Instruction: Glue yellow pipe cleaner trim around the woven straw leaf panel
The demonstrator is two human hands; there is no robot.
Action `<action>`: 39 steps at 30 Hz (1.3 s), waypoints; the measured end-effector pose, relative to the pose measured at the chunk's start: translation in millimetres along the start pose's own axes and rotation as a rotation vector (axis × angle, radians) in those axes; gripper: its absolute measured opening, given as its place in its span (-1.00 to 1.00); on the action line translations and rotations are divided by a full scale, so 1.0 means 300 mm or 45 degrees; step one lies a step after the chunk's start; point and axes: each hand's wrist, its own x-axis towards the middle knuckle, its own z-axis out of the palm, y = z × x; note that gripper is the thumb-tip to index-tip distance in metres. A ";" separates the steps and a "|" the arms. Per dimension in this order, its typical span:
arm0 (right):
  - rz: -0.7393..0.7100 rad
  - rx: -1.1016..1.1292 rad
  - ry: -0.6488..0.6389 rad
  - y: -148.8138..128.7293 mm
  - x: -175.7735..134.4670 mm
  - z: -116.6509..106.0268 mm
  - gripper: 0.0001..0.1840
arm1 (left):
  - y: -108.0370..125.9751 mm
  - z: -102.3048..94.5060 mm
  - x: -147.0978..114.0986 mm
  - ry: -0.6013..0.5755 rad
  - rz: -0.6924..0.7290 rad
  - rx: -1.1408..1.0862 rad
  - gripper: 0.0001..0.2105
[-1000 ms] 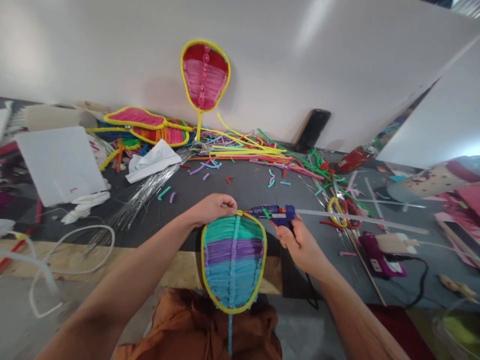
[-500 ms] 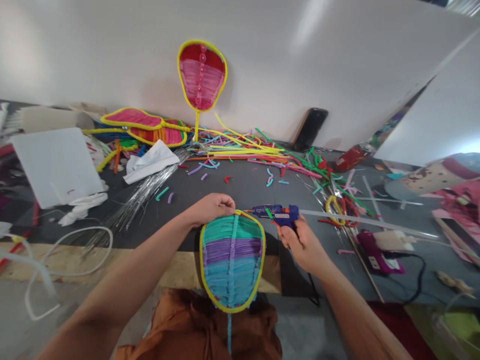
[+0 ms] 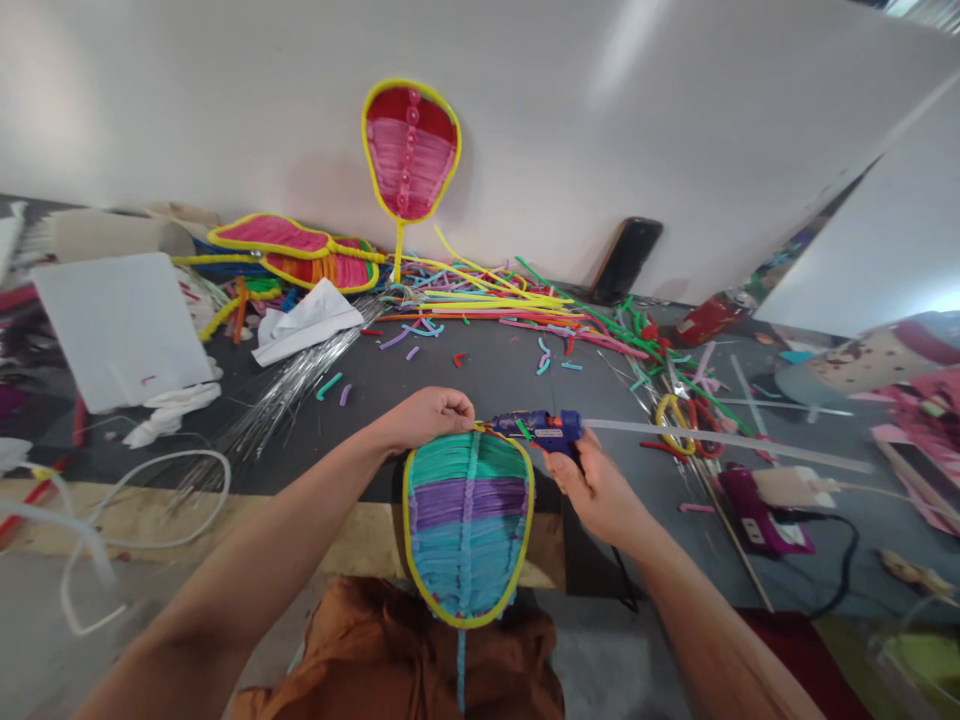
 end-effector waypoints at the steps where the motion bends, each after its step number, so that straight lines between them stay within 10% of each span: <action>1: -0.002 -0.041 -0.014 0.004 -0.003 -0.003 -0.73 | 0.002 0.001 -0.001 0.002 -0.002 0.001 -0.79; 18: -0.028 -0.235 0.025 0.041 -0.042 -0.078 -0.75 | -0.006 -0.002 0.002 0.013 -0.044 -0.009 -0.77; 22: -0.187 -0.589 0.317 0.121 -0.002 -0.164 -0.66 | -0.015 0.001 0.005 0.030 -0.051 -0.088 -0.78; 30: -0.110 -1.265 0.194 0.254 0.084 -0.287 -0.55 | -0.019 0.001 0.004 0.016 -0.130 -0.133 -0.67; 35: -0.252 -0.758 0.456 0.086 0.104 -0.184 -0.57 | -0.020 -0.005 0.003 -0.002 -0.103 -0.059 -0.72; 39: -0.061 -0.071 0.010 -0.052 0.140 -0.006 -0.63 | -0.014 -0.005 0.000 -0.010 -0.104 -0.065 -0.73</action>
